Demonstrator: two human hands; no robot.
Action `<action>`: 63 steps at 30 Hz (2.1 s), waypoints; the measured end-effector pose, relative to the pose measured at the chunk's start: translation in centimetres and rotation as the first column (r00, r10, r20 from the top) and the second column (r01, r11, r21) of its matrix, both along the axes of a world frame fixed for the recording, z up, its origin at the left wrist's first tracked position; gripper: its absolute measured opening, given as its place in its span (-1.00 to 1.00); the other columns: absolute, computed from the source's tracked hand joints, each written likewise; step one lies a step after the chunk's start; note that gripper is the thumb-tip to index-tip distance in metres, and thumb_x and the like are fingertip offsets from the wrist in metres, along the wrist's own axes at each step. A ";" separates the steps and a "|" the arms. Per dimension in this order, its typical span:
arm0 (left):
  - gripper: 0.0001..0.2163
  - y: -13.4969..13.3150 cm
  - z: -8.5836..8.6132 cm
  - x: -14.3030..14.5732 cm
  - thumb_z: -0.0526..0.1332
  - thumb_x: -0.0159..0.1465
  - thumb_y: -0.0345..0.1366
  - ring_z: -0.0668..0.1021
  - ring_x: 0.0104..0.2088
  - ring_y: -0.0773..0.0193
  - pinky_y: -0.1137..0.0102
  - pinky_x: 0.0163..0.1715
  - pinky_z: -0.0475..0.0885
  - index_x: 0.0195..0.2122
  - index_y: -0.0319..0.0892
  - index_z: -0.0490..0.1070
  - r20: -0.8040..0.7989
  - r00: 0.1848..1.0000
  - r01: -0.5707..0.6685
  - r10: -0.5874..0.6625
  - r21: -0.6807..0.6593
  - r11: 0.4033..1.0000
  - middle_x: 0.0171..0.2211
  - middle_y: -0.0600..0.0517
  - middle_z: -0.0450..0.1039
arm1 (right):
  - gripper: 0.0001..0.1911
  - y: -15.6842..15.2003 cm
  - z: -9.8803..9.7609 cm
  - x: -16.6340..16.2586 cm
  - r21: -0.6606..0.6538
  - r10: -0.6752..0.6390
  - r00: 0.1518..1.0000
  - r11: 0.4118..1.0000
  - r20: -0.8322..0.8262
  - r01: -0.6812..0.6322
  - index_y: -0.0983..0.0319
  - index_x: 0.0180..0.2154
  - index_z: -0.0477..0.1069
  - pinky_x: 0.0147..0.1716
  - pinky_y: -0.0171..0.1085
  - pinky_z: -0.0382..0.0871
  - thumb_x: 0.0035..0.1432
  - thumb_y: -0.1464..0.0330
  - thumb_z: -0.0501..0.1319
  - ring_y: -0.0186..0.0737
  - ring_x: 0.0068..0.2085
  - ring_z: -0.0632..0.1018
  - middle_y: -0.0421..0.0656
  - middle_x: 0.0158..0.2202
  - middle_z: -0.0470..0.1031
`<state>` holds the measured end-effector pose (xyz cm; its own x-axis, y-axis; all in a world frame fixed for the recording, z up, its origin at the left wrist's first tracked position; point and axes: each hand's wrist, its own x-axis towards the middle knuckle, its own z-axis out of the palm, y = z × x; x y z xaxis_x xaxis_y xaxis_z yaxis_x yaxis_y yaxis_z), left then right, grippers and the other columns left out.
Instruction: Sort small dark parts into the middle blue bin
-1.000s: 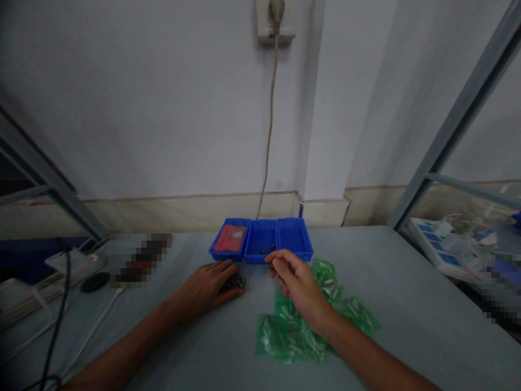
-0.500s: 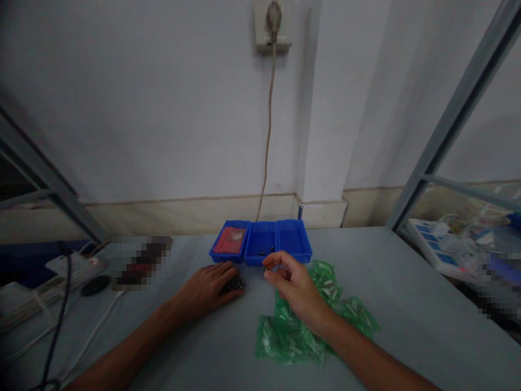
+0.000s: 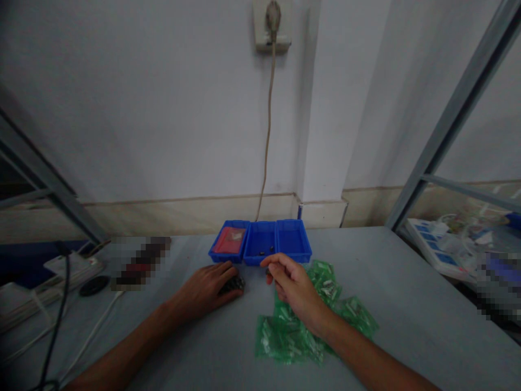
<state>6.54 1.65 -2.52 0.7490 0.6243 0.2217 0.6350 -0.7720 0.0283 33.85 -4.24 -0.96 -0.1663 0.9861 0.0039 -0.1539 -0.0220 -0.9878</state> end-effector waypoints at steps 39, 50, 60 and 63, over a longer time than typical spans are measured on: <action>-0.70 0.2 -0.1 0.0 0.19 0.56 0.03 0.66 -0.16 0.06 0.24 -0.17 0.52 -0.06 -0.12 0.41 -0.033 0.999 -0.014 0.014 -0.024 1.000 -0.11 -0.05 0.56 | -0.81 -0.3 0.3 0.1 0.379 -0.265 0.923 0.914 0.280 0.147 0.12 -0.04 0.56 -0.32 -0.23 0.30 0.30 0.33 0.37 -0.22 -0.36 0.39 -0.17 -0.16 0.53; -0.69 0.2 -0.1 0.0 0.21 0.55 0.04 0.66 -0.18 0.05 0.24 -0.18 0.52 -0.06 -0.13 0.42 -0.014 1.000 -0.003 0.002 -0.027 1.000 -0.11 -0.06 0.56 | -0.75 0.2 -0.1 0.4 0.221 -0.167 0.975 0.966 0.146 0.132 0.15 -0.08 0.57 -0.54 -0.31 0.13 0.34 0.14 0.38 -0.31 -0.47 0.32 -0.23 -0.34 0.43; -0.71 0.2 0.0 0.0 0.22 0.55 0.01 0.66 -0.15 0.02 0.22 -0.16 0.54 -0.04 -0.14 0.42 -0.035 0.999 -0.002 0.001 -0.025 1.000 -0.11 -0.06 0.56 | -0.65 0.4 -0.5 0.1 -0.092 -0.033 0.981 0.996 -0.190 0.015 0.20 -0.10 0.58 -0.61 -0.41 -0.06 0.30 0.06 0.43 -0.46 -0.56 0.23 -0.29 -0.44 0.37; -0.71 0.2 0.0 0.0 0.22 0.56 0.01 0.66 -0.14 0.03 0.22 -0.15 0.54 -0.03 -0.14 0.42 -0.041 0.999 -0.004 0.003 -0.027 1.000 -0.10 -0.06 0.56 | -0.65 0.5 -0.7 0.2 -0.120 -0.005 0.962 0.992 -0.271 -0.029 0.21 -0.14 0.59 -0.62 -0.40 -0.09 0.24 0.09 0.48 -0.47 -0.57 0.18 -0.33 -0.49 0.28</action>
<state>6.57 1.85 -2.56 0.7552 0.6320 0.1739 0.6386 -0.7692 0.0225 34.01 -3.71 -1.63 -0.1878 0.9797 -0.0699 -0.4139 -0.1435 -0.8989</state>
